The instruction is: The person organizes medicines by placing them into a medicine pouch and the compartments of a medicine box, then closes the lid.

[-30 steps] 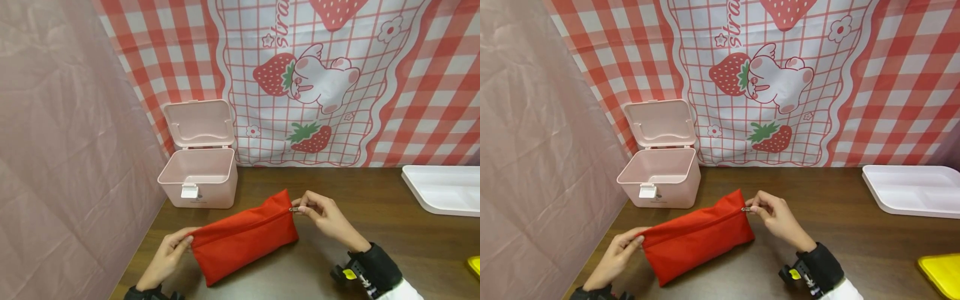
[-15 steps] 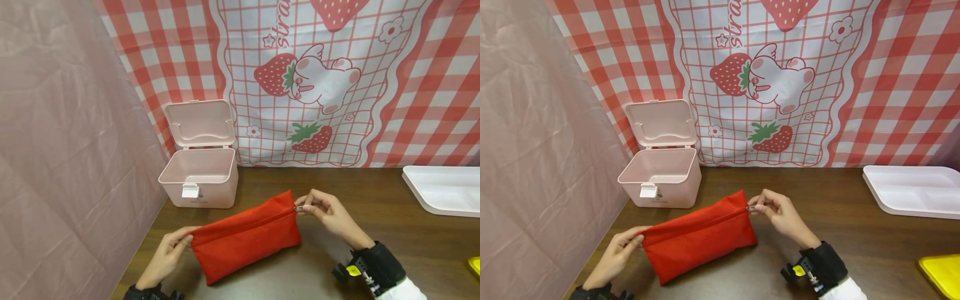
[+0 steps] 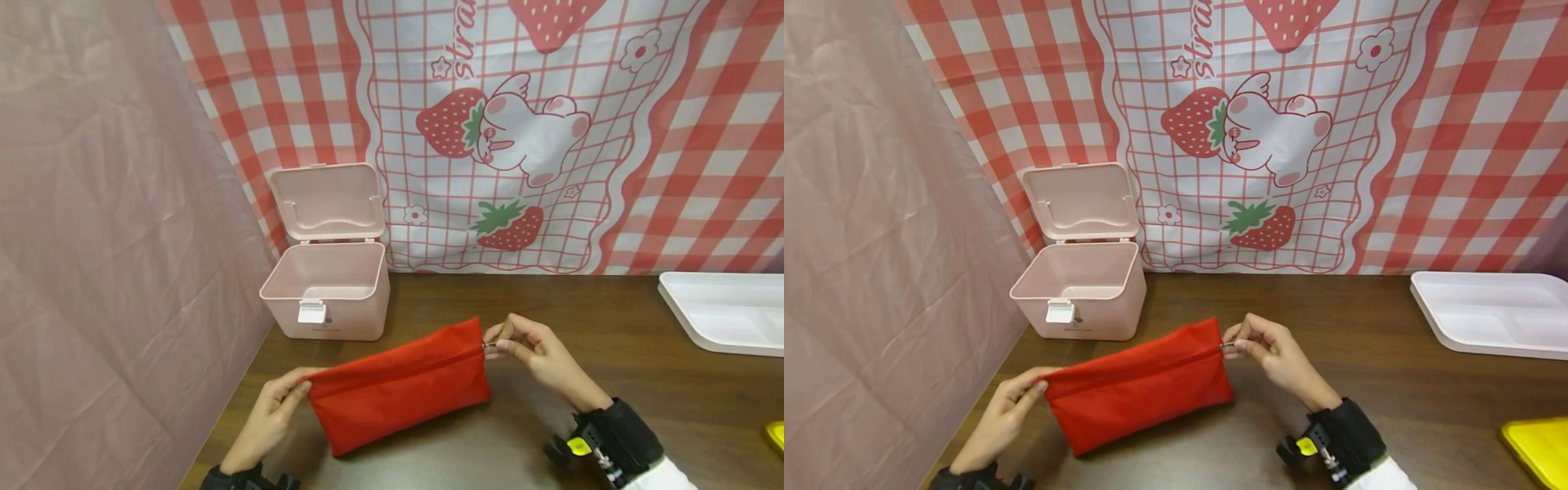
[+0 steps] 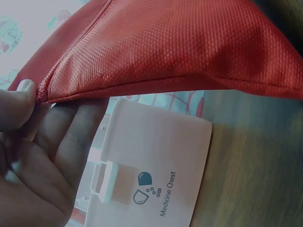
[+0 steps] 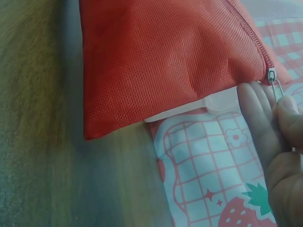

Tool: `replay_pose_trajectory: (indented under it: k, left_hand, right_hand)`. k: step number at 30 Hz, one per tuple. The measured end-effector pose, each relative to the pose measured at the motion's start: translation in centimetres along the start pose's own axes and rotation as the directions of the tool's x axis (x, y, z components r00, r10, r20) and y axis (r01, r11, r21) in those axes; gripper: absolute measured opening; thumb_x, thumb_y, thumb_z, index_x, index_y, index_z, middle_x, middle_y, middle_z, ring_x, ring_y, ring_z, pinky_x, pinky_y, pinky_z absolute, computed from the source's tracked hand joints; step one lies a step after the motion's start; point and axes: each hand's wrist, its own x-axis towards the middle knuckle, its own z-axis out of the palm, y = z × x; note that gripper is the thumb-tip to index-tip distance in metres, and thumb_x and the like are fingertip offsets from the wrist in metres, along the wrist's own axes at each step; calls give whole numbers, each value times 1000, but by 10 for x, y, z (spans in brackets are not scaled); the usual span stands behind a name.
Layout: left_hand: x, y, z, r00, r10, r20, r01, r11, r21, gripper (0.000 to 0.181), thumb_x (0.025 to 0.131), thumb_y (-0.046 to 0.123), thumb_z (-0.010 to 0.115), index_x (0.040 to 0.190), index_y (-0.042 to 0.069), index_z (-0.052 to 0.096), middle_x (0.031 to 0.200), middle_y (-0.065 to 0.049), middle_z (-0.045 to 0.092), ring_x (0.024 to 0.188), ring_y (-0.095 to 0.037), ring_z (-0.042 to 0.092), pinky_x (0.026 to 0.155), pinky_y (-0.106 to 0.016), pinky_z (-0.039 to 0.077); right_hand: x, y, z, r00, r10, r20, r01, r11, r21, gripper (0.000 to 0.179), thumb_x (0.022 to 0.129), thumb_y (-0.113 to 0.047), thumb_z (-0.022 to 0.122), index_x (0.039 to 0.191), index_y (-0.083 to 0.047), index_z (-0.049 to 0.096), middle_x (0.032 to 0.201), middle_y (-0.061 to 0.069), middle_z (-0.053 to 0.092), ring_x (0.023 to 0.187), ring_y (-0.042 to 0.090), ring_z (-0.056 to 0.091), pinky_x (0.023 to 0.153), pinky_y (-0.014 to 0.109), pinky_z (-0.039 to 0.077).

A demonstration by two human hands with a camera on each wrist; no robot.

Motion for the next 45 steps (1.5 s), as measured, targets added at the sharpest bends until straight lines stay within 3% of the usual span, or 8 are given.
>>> replay_pose_trajectory:
  k: [7, 13, 20, 24, 29, 35, 41, 45]
  left_hand:
    - [1, 2, -1, 1000, -3, 1, 3, 1000, 27, 33, 90, -15, 35, 115, -7, 55, 112, 4, 62, 99, -6, 60, 81, -19, 48]
    - [-3, 6, -5, 989, -142, 44, 142, 990, 1, 29, 93, -8, 38, 116, -5, 56, 110, 9, 63, 98, -6, 60, 82, -23, 49]
    - [-6, 6, -7, 972, -206, 112, 212, 976, -47, 33, 91, -5, 46, 122, 0, 54, 107, 6, 65, 90, -7, 62, 73, -25, 51]
    - [-10, 1, -3, 941, -283, 187, 297, 953, -55, 29, 89, -1, 52, 119, -2, 54, 108, 5, 65, 91, -8, 62, 76, -25, 51]
    - [-17, -8, 3, 864, -429, 262, 426, 902, 69, 31, 87, 13, 61, 117, 5, 55, 108, 3, 63, 96, -3, 58, 82, -22, 47]
    - [-20, -14, 10, 804, -505, 315, 472, 863, 178, 34, 86, 25, 64, 114, 10, 54, 107, -2, 59, 95, -2, 54, 83, -21, 44]
    - [-17, -12, 12, 835, -493, 244, 450, 867, 213, 38, 89, 27, 58, 121, 8, 51, 117, -8, 58, 103, 0, 52, 87, -20, 43]
    - [-12, -10, 10, 845, -507, 168, 477, 858, 190, 28, 92, 23, 54, 110, 2, 58, 98, -2, 64, 88, 2, 54, 78, -18, 45]
  right_hand:
    - [-2, 2, -1, 997, -23, 68, 18, 997, 73, 8, 90, 12, 42, 84, 9, 46, 100, 8, 59, 92, 12, 64, 74, 39, 53]
    - [-8, 2, -3, 989, 56, 136, -70, 992, 103, 2, 90, 9, 45, 91, 8, 46, 107, 8, 59, 100, 14, 62, 79, 36, 52]
    - [-10, 5, 6, 969, 137, 207, -159, 983, 90, 42, 85, 4, 58, 122, 4, 39, 114, 3, 63, 103, 15, 61, 85, 28, 50]
    - [-10, 12, 12, 948, 178, 263, -202, 977, 67, 47, 84, -1, 61, 126, 4, 41, 116, -1, 63, 105, 13, 60, 87, 26, 49]
    - [-12, 26, 21, 936, 174, 306, -178, 984, -13, 49, 81, -6, 66, 124, 7, 46, 112, 3, 64, 100, 7, 61, 82, 25, 51]
    - [-15, 34, 29, 936, 222, 273, -195, 973, -121, 45, 79, -13, 70, 116, 3, 52, 103, 18, 64, 91, 5, 62, 76, 25, 53]
    - [-12, 34, 34, 962, 161, 222, -116, 972, -202, 39, 77, -11, 71, 110, 2, 55, 97, 18, 66, 86, 5, 63, 69, 25, 53]
    - [-9, 32, 38, 969, 165, 183, -119, 964, -240, 34, 77, -10, 72, 105, 1, 58, 93, 16, 68, 81, 8, 65, 67, 24, 53]
